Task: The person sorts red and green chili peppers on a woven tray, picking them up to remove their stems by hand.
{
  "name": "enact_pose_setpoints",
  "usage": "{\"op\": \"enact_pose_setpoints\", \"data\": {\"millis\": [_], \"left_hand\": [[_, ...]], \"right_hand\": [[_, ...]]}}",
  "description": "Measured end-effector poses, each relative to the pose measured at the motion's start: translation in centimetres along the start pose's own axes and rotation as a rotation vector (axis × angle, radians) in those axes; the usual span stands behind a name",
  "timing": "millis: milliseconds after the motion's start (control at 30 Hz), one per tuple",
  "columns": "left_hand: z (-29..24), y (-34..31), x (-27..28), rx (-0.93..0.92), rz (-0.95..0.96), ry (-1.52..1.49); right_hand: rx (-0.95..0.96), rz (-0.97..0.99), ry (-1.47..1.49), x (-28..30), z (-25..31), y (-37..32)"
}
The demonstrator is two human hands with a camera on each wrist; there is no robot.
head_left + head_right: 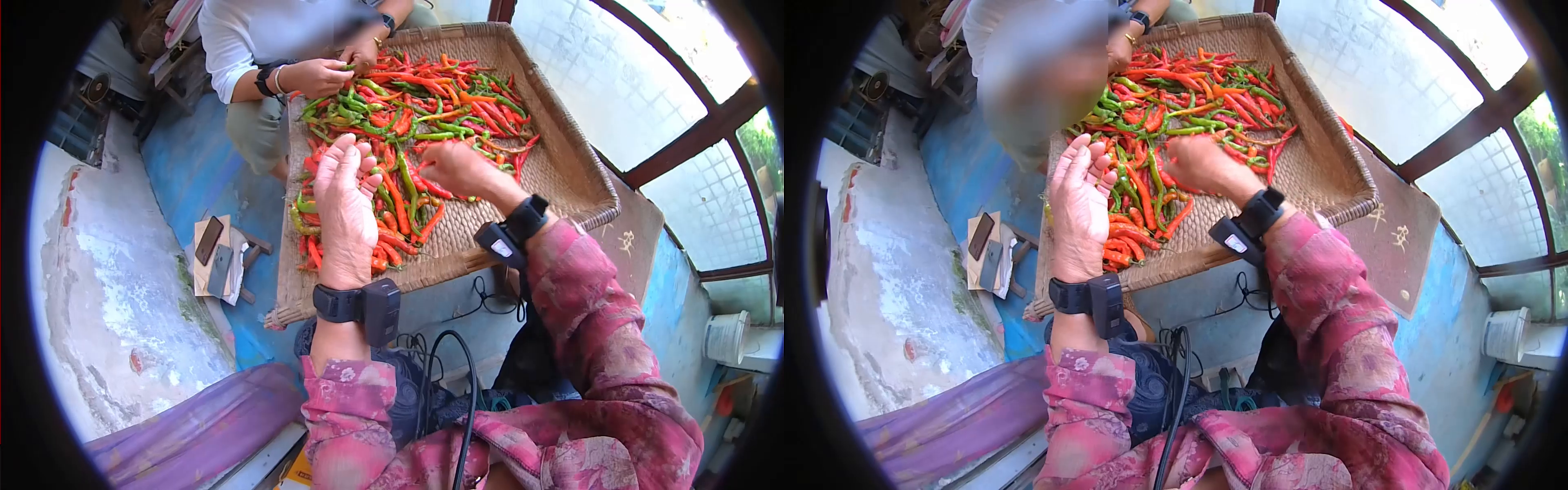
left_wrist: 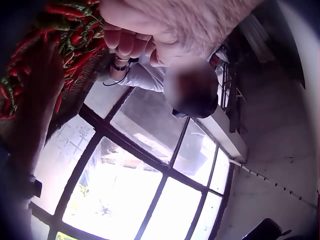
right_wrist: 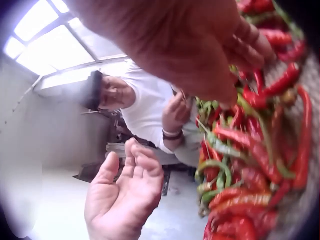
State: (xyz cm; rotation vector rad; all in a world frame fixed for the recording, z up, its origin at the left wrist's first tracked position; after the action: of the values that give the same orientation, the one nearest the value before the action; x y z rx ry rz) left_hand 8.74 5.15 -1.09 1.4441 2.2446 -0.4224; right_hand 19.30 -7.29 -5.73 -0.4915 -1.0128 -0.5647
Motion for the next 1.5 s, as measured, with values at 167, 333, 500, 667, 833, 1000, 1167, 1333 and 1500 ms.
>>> {"op": "enact_pose_setpoints", "data": {"millis": [167,333,500,667,833,1000,1167,1333,1500], "left_hand": [[-0.6,0.0,-0.5,-0.005,0.033,-0.027],[-1.0,-0.2,-0.9,-0.006,0.082,-0.022],[-1.4,-0.3,-1.2,-0.049,0.086,-0.027],[-1.7,-0.4,-1.2,-0.055,0.092,-0.009],[-2.1,-0.3,-0.8,-0.096,0.079,0.033],[-2.1,-0.2,-0.7,-0.156,0.021,0.068],[-1.0,-1.6,-5.3,-0.002,0.327,0.146],[0.6,-1.5,-5.4,0.054,0.351,0.064],[1.7,-1.8,-5.0,0.198,0.310,-0.029]], "right_hand": [[0.074,0.073,0.022,-3.1,1.9,1.0],[-0.130,0.247,-0.070,-5.1,0.9,1.5],[-0.207,0.201,0.124,-8.2,-2.4,3.0],[-0.195,0.316,0.513,-7.0,0.5,0.7],[-0.020,0.182,0.658,-1.5,4.6,-1.8],[0.052,0.114,0.870,2.7,7.7,-4.0],[0.220,-0.086,1.102,4.5,8.1,-3.7],[0.280,-0.348,0.641,6.6,10.0,-5.1],[0.196,-0.469,0.027,8.0,11.5,-6.3]]}}
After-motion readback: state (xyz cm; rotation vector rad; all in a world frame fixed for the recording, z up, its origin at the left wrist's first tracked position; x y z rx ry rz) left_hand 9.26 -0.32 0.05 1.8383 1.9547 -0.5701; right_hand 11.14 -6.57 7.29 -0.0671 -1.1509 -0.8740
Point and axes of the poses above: each hand's wrist, its own y-axis towards the middle knuckle, its own x-axis out of the back of the hand, z = x × y, the point moved 10 cm from there along y, towards the middle knuckle, and after that the axes turned 8 degrees about z, right-handed, at the moved point
